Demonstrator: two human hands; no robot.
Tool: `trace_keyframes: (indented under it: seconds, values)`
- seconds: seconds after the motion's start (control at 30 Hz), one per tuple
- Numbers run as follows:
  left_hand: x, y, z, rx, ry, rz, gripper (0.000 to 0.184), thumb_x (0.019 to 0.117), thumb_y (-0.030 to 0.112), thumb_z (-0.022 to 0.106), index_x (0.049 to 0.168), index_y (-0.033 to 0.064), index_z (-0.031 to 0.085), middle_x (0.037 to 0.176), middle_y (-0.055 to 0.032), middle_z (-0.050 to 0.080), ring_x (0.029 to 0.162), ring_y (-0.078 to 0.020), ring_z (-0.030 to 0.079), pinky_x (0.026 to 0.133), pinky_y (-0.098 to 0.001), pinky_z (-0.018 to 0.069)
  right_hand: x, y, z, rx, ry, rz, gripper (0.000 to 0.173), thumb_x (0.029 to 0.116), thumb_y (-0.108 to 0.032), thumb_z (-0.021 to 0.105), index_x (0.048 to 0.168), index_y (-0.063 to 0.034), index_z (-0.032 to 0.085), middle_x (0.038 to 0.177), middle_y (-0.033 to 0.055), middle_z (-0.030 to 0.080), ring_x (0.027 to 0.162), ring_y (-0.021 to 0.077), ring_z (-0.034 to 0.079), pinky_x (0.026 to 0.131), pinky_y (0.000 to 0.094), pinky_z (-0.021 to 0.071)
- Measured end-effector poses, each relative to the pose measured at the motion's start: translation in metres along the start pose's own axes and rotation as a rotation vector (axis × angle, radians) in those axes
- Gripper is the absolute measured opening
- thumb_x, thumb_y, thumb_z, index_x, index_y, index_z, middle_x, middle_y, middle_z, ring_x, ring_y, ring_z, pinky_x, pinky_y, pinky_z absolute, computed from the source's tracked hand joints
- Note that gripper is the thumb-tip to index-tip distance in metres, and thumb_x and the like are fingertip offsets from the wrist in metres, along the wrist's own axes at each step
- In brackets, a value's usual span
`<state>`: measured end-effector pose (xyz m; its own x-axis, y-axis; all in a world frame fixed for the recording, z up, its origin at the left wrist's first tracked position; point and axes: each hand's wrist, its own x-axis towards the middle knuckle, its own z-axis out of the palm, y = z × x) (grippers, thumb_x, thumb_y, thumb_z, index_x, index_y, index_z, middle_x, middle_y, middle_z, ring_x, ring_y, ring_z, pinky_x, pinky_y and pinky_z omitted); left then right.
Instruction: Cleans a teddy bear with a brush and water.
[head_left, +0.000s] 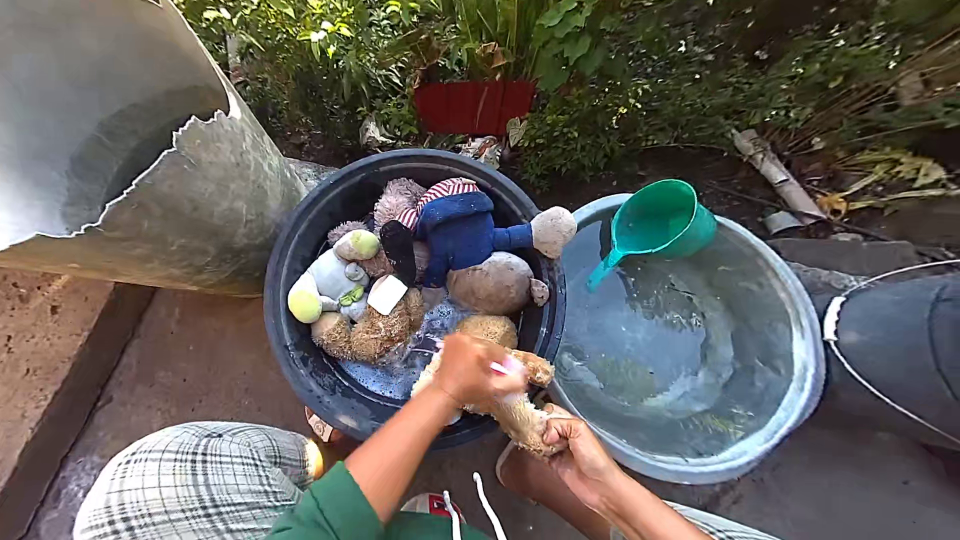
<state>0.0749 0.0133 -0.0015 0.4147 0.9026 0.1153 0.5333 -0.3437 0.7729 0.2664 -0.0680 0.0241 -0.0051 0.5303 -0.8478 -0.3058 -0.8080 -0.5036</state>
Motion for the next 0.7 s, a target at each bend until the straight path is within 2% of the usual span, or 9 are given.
trace_keyframes:
  seconds: [0.07,0.13,0.17,0.27,0.37,0.5,0.57,0.63,0.7]
  values:
    - [0.007,0.020,0.018,-0.080,0.072,0.197,0.043,0.0850,0.041,0.069,0.061,0.0061,0.063,0.059,-0.0090,0.064,0.059,-0.0257,0.067,0.055,-0.0487,0.0508,0.000,0.000,-0.002,-0.022,-0.015,-0.049,0.018,0.0718,0.003,0.051,0.079,-0.0137,0.051,0.068,0.0008,0.059,0.054,0.0095,0.055,0.048,0.0255,0.0465]
    - [0.004,-0.003,0.007,0.041,-0.232,-0.100,0.047,0.0917,0.046,0.066,0.083,0.0009,0.076,0.082,-0.0190,0.075,0.087,-0.0367,0.074,0.081,-0.0604,0.0544,-0.003,-0.003,0.000,-0.079,-0.031,-0.085,0.019,0.0697,0.003,0.053,0.077,-0.0139,0.048,0.070,0.0006,0.058,0.056,0.0094,0.055,0.049,0.0256,0.0465]
    - [0.010,-0.024,-0.004,0.112,-0.414,-0.334,0.051,0.0959,0.050,0.062,0.101,0.0008,0.077,0.102,-0.0233,0.075,0.107,-0.0410,0.070,0.097,-0.0637,0.0486,-0.003,-0.006,0.002,-0.101,-0.027,-0.098,0.019,0.0699,0.005,0.053,0.075,-0.0135,0.048,0.069,0.0008,0.057,0.055,0.0096,0.054,0.049,0.0256,0.0462]
    - [0.018,-0.075,-0.022,0.248,-0.514,-0.748,0.063,0.0981,0.062,0.052,0.114,0.0048,0.073,0.120,-0.0231,0.070,0.121,-0.0417,0.063,0.100,-0.0660,0.0463,-0.004,-0.008,0.004,-0.112,0.017,-0.090,0.019,0.0708,0.006,0.052,0.073,-0.0123,0.048,0.067,0.0023,0.056,0.053,0.0105,0.053,0.047,0.0255,0.0442]
    - [0.023,-0.019,-0.023,0.091,-0.306,-0.553,0.052,0.0969,0.052,0.061,0.100,0.0018,0.076,0.101,-0.0215,0.074,0.106,-0.0388,0.069,0.095,-0.0622,0.0496,-0.004,-0.008,0.005,-0.052,0.049,-0.071,0.019,0.0735,0.006,0.051,0.076,-0.0118,0.048,0.070,0.0029,0.057,0.056,0.0110,0.055,0.049,0.0261,0.0467]
    - [-0.005,0.034,0.025,-0.127,0.049,-0.022,0.042,0.0875,0.039,0.070,0.065,0.0038,0.067,0.063,-0.0109,0.066,0.064,-0.0282,0.069,0.061,-0.0534,0.0531,-0.006,-0.010,0.006,-0.030,0.035,-0.069,0.014,0.0818,0.000,0.048,0.081,-0.0133,0.053,0.068,0.0001,0.060,0.055,0.0087,0.057,0.049,0.0247,0.0480]
    - [-0.029,-0.005,0.018,0.029,-0.050,-0.207,0.046,0.0904,0.043,0.067,0.072,0.0012,0.072,0.072,-0.0161,0.072,0.076,-0.0335,0.073,0.073,-0.0578,0.0557,-0.005,-0.007,0.006,-0.072,0.012,-0.072,0.015,0.0755,0.002,0.050,0.077,-0.0128,0.049,0.069,0.0016,0.058,0.054,0.0101,0.055,0.048,0.0251,0.0456]
    - [-0.038,-0.050,-0.011,0.188,-0.345,-0.644,0.056,0.0971,0.054,0.059,0.103,0.0021,0.077,0.106,-0.0227,0.074,0.110,-0.0404,0.069,0.098,-0.0637,0.0491,-0.005,-0.006,0.006,-0.076,0.023,-0.069,0.016,0.0743,0.003,0.051,0.075,-0.0122,0.048,0.067,0.0025,0.057,0.052,0.0106,0.054,0.046,0.0251,0.0442]
    - [-0.035,-0.073,-0.030,0.241,-0.399,-0.869,0.061,0.0992,0.060,0.051,0.110,0.0048,0.074,0.115,-0.0218,0.071,0.117,-0.0398,0.065,0.099,-0.0634,0.0469,-0.003,-0.011,0.008,-0.046,0.040,-0.073,0.016,0.0746,0.003,0.051,0.075,-0.0124,0.047,0.067,0.0026,0.056,0.051,0.0105,0.053,0.045,0.0248,0.0432]
